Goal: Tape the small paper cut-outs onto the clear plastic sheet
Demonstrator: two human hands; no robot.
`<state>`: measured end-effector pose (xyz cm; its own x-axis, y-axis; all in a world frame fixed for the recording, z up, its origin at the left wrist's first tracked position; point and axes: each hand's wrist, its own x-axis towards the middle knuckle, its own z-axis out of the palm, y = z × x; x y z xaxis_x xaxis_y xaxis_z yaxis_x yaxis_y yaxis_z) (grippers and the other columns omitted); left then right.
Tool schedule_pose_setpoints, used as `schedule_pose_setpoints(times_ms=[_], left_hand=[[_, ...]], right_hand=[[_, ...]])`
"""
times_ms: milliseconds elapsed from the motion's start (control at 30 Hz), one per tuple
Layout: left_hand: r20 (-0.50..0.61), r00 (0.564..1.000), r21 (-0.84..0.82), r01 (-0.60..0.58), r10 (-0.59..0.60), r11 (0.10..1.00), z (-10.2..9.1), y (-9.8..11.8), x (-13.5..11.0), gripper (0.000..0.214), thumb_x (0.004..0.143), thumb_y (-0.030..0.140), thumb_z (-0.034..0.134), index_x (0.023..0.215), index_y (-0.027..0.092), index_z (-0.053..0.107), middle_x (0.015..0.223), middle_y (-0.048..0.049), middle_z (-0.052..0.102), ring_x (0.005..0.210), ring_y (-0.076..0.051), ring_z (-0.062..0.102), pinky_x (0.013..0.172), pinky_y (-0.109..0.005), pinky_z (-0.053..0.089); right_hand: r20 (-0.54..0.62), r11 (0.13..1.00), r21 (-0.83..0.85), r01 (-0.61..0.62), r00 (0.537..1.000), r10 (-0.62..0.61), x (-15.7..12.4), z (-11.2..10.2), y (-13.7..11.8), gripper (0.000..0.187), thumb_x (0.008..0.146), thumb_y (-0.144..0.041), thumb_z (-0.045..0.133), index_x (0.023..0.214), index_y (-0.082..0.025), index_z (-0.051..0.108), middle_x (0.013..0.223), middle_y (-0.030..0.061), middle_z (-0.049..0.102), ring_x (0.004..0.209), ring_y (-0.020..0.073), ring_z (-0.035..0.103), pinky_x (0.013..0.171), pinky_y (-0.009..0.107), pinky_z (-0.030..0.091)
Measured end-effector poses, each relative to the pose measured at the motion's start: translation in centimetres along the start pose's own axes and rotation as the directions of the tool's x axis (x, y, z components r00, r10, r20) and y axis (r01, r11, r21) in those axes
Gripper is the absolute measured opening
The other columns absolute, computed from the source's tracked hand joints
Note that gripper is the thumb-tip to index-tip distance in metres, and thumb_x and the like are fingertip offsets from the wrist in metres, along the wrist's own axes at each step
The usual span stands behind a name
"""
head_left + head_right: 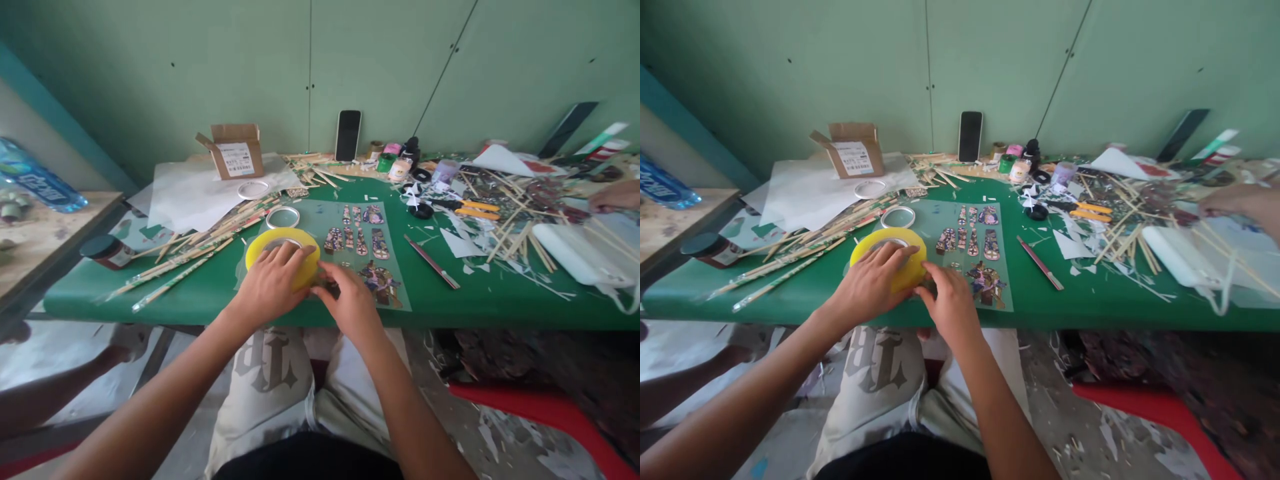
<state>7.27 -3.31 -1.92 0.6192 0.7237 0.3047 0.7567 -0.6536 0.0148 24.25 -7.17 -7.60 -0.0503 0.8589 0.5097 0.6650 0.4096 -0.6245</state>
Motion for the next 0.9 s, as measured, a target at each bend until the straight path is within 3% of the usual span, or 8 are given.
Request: schedule_pose_setpoints(times_ms=[100, 233, 433, 500, 600, 733, 900], left_hand=[[0.047, 0.998, -0.011, -0.030, 0.031, 0.999, -0.3, -0.6, -0.5, 0.063, 0.083, 0.037, 0.067, 0.137, 0.017, 0.043, 0.122, -0.0156, 0.066, 0.112, -0.033, 0.064, 0.096, -0.046, 0.048], [0.119, 0.993, -0.006, 0.008, -0.007, 1.000, -0.5, -1.1, -0.8, 0.057, 0.082, 0.036, 0.068, 0.130, 0.014, 0.048, 0.107, -0.0143, 0.073, 0.098, -0.031, 0.070, 0.092, -0.044, 0.050], [0.160, 0.987, 0.004, -0.020, 0.019, 1.000, -0.5, -1.4, -1.0, 0.052, 0.081, 0.038, 0.070, 0.124, 0.015, 0.052, 0.101, -0.0127, 0.073, 0.093, -0.031, 0.070, 0.086, -0.043, 0.051], [0.154, 0.988, -0.038, -0.024, 0.030, 0.999, -0.7, -1.6, -1.1, 0.053, 0.081, 0.038, 0.070, 0.125, 0.015, 0.052, 0.103, -0.0129, 0.073, 0.095, -0.031, 0.070, 0.088, -0.044, 0.051], [0.156, 0.987, -0.121, -0.017, 0.036, 0.992, -1.5, -1.9, -1.2, 0.053, 0.081, 0.039, 0.068, 0.126, 0.016, 0.051, 0.109, -0.0130, 0.072, 0.099, -0.031, 0.069, 0.091, -0.044, 0.050], [0.163, 0.986, -0.258, 0.007, 0.036, 0.966, -3.0, -2.2, -1.0, 0.058, 0.081, 0.042, 0.065, 0.131, 0.017, 0.049, 0.122, -0.0132, 0.068, 0.106, -0.032, 0.067, 0.091, -0.045, 0.051], [0.163, 0.986, -0.396, 0.028, 0.040, 0.918, -4.2, -2.5, -0.6, 0.059, 0.080, 0.044, 0.065, 0.133, 0.021, 0.050, 0.122, -0.0105, 0.068, 0.107, -0.030, 0.067, 0.091, -0.042, 0.052]], right_hand=[[-0.084, 0.999, -0.012, 0.048, 0.995, -0.049, 0.1, 0.9, 0.1, 0.024, 0.090, -0.017, 0.058, 0.113, -0.017, 0.064, 0.087, 0.0071, 0.072, 0.083, 0.0220, 0.066, 0.079, 0.035, 0.052], [-0.191, 0.986, -0.123, 0.116, 0.972, -0.139, -0.1, 1.7, 0.2, 0.014, 0.096, -0.022, 0.053, 0.092, -0.020, 0.066, 0.081, 0.0067, 0.070, 0.078, 0.0211, 0.062, 0.074, 0.033, 0.049], [-0.164, 0.976, -0.106, 0.190, 0.965, -0.206, 0.0, 1.0, -0.1, 0.020, 0.098, -0.023, 0.048, 0.084, -0.021, 0.062, 0.078, 0.0059, 0.067, 0.076, 0.0203, 0.056, 0.074, 0.031, 0.046], [-0.152, 0.991, -0.010, 0.137, 0.979, -0.137, -0.2, 0.6, -0.3, 0.020, 0.098, -0.024, 0.048, 0.082, -0.021, 0.060, 0.079, 0.0054, 0.066, 0.078, 0.0199, 0.057, 0.075, 0.031, 0.045], [-0.075, 0.979, 0.197, -0.057, 0.994, 0.073, -0.2, -0.3, -1.2, 0.018, 0.095, -0.028, 0.049, 0.081, -0.021, 0.057, 0.076, 0.0023, 0.064, 0.071, 0.0168, 0.057, 0.068, 0.028, 0.044], [0.102, 0.861, 0.428, -0.274, 0.961, 0.256, 0.9, -2.4, -2.9, 0.022, 0.092, -0.038, 0.051, 0.080, -0.021, 0.058, 0.063, -0.0035, 0.056, 0.055, 0.0116, 0.049, 0.055, 0.024, 0.039], [0.287, 0.662, 0.622, -0.418, 0.908, 0.305, 2.5, -4.3, -4.0, 0.027, 0.085, -0.046, 0.064, 0.078, -0.020, 0.059, 0.066, -0.0030, 0.056, 0.063, 0.0113, 0.054, 0.063, 0.024, 0.047]])
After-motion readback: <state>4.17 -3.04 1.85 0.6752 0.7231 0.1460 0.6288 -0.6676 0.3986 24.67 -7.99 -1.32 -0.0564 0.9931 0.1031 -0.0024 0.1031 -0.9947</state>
